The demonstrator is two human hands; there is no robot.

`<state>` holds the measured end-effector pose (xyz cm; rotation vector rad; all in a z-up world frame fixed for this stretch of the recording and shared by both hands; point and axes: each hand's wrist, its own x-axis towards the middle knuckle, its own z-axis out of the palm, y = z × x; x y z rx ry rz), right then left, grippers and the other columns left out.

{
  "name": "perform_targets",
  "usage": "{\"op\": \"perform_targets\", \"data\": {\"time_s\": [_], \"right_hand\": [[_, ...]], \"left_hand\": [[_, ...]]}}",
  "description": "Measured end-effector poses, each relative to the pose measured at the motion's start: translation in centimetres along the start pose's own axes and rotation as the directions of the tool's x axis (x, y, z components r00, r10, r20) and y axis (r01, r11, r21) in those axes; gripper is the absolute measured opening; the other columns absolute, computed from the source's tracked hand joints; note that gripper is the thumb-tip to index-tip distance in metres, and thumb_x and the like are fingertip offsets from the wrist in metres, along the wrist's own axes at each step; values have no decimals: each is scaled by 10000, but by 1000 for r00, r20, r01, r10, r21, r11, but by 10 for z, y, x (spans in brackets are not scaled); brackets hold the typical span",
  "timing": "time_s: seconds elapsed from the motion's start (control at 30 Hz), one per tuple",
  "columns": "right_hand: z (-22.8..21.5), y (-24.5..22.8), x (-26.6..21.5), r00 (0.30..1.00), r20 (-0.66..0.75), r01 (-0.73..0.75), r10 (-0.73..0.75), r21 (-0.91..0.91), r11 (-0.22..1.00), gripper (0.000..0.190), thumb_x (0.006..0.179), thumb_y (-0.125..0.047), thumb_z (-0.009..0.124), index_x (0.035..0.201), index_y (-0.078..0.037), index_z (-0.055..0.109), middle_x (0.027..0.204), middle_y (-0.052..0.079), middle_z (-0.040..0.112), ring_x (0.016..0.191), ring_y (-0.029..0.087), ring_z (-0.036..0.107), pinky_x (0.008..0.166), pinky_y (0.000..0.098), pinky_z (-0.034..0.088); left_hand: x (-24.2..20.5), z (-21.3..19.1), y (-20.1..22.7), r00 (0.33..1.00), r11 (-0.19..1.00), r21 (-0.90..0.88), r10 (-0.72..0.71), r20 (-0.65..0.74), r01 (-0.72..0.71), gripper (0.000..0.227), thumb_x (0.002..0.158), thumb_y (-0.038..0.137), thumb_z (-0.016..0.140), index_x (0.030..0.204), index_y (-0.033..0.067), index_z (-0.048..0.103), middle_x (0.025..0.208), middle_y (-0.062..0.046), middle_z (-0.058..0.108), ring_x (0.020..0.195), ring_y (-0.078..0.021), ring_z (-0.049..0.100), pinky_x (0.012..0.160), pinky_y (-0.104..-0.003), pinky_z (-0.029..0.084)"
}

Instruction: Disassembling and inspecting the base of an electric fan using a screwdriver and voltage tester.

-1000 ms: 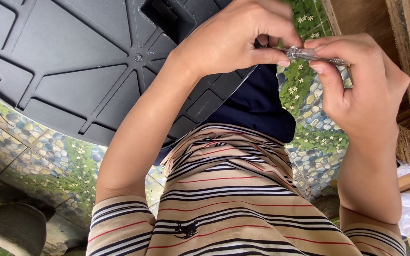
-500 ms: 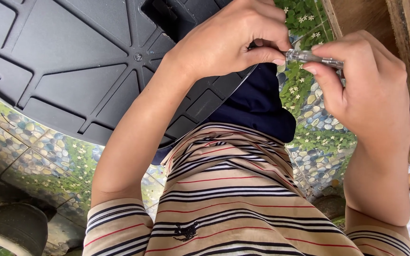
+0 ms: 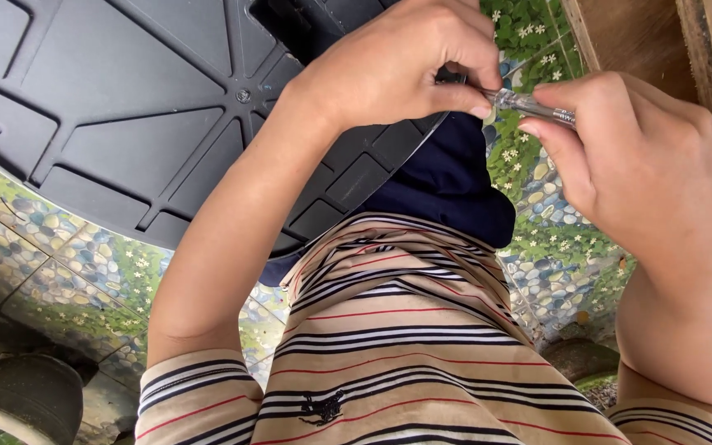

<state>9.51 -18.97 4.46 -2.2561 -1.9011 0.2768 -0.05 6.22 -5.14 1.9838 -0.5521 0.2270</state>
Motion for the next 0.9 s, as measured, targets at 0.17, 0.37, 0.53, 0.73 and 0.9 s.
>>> {"op": "perform_targets", "data": {"time_s": [0.17,0.37,0.53,0.73,0.9], "right_hand": [[12,9,-12,995,16,-93,96,-153,984,439,1268,-462,668,1217,-25,662,930,49,669,798,253,671,689,388,503],[2,7,-6,998,59,7,3,-177,984,338,1245,-312,693,1266,3,573,1118,106,680,969,248,711,683,342,523],[19,16,-19,997,-54,-68,59,-188,980,404,1304,-425,757,1214,-36,700,987,74,691,848,267,696,710,370,517],[-1,-5,-1,993,106,-30,52,-203,979,378,1237,-313,713,1270,4,510,1115,133,618,942,241,643,557,312,460],[21,25,-22,998,-17,-67,65,-206,976,467,1305,-474,677,1242,-12,697,953,67,672,882,266,722,720,384,531]], "left_hand": [[2,4,-5,993,986,-116,-118,17,119,274,947,118,949,891,108,681,855,0,604,728,-156,604,621,-321,422],[2,0,-9,999,995,-94,24,41,-20,77,1022,116,826,970,76,786,867,-32,712,850,-251,618,734,-379,425],[3,3,-10,998,999,-39,-24,50,26,444,850,185,1054,962,78,639,920,-43,547,775,-221,529,624,-360,369],[2,1,-13,998,995,-91,36,47,-31,173,984,113,902,911,90,746,806,-13,635,808,-235,603,711,-386,415],[3,9,-19,992,995,-30,-94,84,97,335,881,250,1000,963,109,708,920,-24,583,775,-224,587,612,-377,395]]}}
